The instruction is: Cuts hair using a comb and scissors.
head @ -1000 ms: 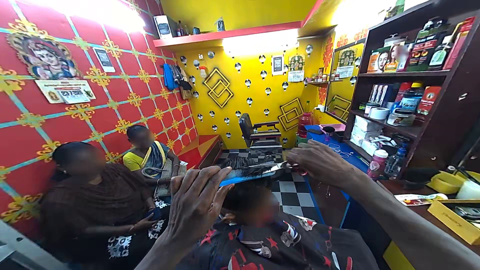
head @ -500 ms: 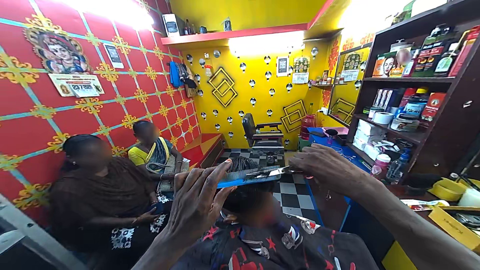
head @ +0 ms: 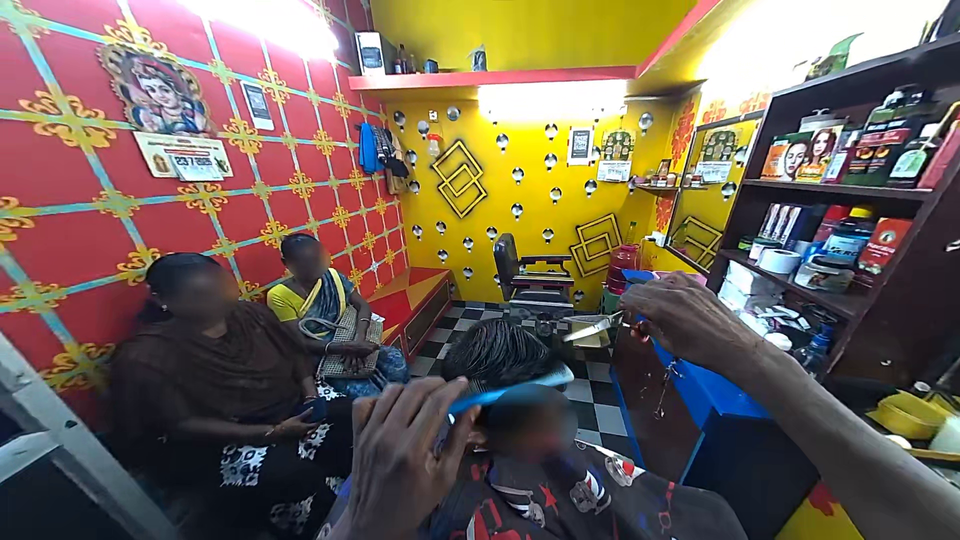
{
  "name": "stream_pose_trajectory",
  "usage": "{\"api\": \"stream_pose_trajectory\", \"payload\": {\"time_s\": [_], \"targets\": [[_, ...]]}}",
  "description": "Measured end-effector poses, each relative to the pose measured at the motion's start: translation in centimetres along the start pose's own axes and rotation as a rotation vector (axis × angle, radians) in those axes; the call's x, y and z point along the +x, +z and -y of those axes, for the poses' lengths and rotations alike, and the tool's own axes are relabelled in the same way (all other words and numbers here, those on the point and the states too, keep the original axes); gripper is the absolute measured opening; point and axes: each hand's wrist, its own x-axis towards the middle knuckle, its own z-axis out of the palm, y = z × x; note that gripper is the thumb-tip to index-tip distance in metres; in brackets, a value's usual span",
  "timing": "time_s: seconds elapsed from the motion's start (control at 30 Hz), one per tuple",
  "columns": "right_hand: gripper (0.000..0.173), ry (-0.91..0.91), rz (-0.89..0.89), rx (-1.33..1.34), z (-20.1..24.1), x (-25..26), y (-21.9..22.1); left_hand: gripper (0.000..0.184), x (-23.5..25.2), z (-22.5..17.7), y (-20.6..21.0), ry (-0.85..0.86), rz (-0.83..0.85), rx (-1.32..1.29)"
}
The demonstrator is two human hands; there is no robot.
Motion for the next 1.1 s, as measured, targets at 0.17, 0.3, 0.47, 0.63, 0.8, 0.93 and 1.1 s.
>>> {"api": "stream_pose_trajectory", "payload": {"time_s": [0.17,0.3,0.47,0.63,0.8,0.93,1.1], "targets": [[0.034,-0.03,0.148,0.009,0.0,2.3,-0.1,0.035,3.2,2.0,0.6,-0.059,0.008,0.05],[0.029,-0.019,0.293,0.024,0.4,4.0,-0.4,0.035,3.9,2.8,1.5,-0.026,-0.033,0.059],[0.051,-0.076,0.401,-0.001,1.2,5.8,-0.5,0.04,4.4,3.4,2.0,0.036,-0.095,0.006],[0.034,-0.174,0.264,-0.02,1.7,5.9,-1.2,0.053,4.4,3.0,1.8,0.048,-0.075,-0.06],[0.033,-0.115,0.313,-0.024,0.3,4.3,-2.5,0.054,4.2,2.9,1.2,0.051,-0.072,-0.095],[0.051,-0.112,0.41,-0.024,3.1,5.9,-3.5,0.057,4.0,2.9,1.0,0.048,-0.065,-0.13],[0.029,-0.207,0.266,-0.044,4.1,6.2,-4.0,0.061,3.9,3.2,0.8,0.025,-0.059,-0.155]]}}
